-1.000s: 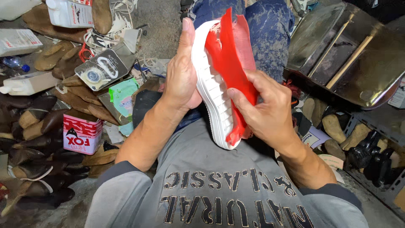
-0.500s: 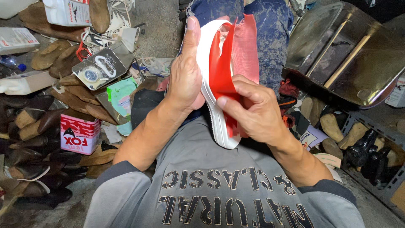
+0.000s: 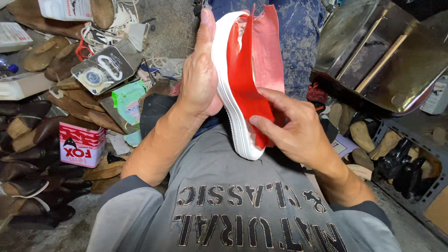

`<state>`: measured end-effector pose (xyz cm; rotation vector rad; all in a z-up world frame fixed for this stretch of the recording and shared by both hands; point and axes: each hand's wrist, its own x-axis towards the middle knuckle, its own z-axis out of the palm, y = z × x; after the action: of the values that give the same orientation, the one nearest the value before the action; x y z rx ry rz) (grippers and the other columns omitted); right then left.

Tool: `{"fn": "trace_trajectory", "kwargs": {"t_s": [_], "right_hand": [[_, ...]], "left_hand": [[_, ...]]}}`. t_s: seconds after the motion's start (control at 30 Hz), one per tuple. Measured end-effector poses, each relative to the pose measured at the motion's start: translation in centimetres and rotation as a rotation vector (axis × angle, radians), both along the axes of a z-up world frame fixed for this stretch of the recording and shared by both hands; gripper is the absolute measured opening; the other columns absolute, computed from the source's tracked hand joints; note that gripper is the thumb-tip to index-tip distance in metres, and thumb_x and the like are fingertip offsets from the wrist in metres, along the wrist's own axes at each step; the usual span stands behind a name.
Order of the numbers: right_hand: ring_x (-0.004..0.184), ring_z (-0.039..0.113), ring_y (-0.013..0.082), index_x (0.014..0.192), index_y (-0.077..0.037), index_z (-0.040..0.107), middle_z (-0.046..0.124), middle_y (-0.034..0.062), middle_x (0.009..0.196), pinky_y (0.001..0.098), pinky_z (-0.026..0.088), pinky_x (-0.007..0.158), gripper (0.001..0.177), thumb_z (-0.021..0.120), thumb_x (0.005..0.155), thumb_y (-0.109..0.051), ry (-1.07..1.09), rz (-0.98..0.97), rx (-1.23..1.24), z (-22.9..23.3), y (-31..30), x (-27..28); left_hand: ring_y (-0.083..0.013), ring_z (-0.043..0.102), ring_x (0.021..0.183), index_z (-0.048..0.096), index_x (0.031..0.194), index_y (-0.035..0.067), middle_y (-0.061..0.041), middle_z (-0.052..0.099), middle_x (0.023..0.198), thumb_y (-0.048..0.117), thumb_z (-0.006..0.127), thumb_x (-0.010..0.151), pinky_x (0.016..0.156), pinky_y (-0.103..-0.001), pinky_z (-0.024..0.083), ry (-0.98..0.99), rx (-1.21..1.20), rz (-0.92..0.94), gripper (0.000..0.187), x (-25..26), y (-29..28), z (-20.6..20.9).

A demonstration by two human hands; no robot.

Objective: The person holds a white shoe sole and applies a red adhesive strip to the bottom. They then pick up a white shoe upper and press it onto the sole, smoothing the edges to secure the bond. The person continues to press and adjust the shoe parts to ensure they are properly attached.

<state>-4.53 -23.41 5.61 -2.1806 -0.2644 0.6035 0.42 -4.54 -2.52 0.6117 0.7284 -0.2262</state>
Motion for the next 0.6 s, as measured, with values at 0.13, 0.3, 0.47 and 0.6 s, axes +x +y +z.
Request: {"fn": "trace_trajectory", "kwargs": {"t_s": [0.13, 0.3, 0.47, 0.6], "right_hand": [[0.062, 0.055, 0.0063, 0.13, -0.003, 0.067, 0.074, 0.0004, 0.091, 0.0238, 0.048, 0.063, 0.048, 0.077, 0.09, -0.026, 0.066, -0.034, 0.011, 1.0, 0.6, -0.5], [0.091, 0.062, 0.005, 0.138, -0.005, 0.062, 0.074, 0.004, 0.124, 0.0217, 0.05, 0.076, 0.048, 0.067, 0.093, -0.02, 0.237, -0.047, 0.085, 1.7, -0.1, -1.7], [0.088, 0.068, 0.0145, 0.125, 0.0, 0.068, 0.075, 0.0106, 0.11, 0.0279, 0.054, 0.083, 0.033, 0.071, 0.095, -0.013, -0.034, -0.095, -0.009, 1.6, 0.7, -2.6], [0.078, 0.067, 0.013, 0.109, 0.003, 0.071, 0.076, 0.009, 0.098, 0.0279, 0.053, 0.075, 0.022, 0.074, 0.093, -0.011, -0.068, -0.124, 0.008, 1.0, 1.2, -3.4]], "left_hand": [[-0.0091, 0.044, 0.14, 0.036, 0.157, 0.012, 0.002, 0.037, 0.162, 0.039, 0.053, 0.092, 0.112, -0.026, 0.042, 0.079, 0.099, -0.034, 0.072, 0.9, 0.1, 1.4], [-0.0111, 0.054, 0.131, 0.042, 0.156, 0.008, 0.0, 0.05, 0.154, 0.049, 0.057, 0.074, 0.107, -0.029, 0.048, 0.237, 0.053, 0.027, 0.093, 2.0, 0.3, 4.1], [-0.0187, 0.069, 0.105, 0.067, 0.129, 0.0, -0.012, 0.074, 0.119, 0.049, 0.061, 0.08, 0.095, -0.037, 0.058, 0.201, -0.072, 0.027, 0.069, 1.6, 0.0, 3.7], [-0.0112, 0.046, 0.139, 0.032, 0.16, 0.007, -0.001, 0.041, 0.16, 0.048, 0.054, 0.086, 0.119, -0.031, 0.04, 0.029, 0.025, 0.008, 0.087, 1.1, 0.1, 2.4]]}}
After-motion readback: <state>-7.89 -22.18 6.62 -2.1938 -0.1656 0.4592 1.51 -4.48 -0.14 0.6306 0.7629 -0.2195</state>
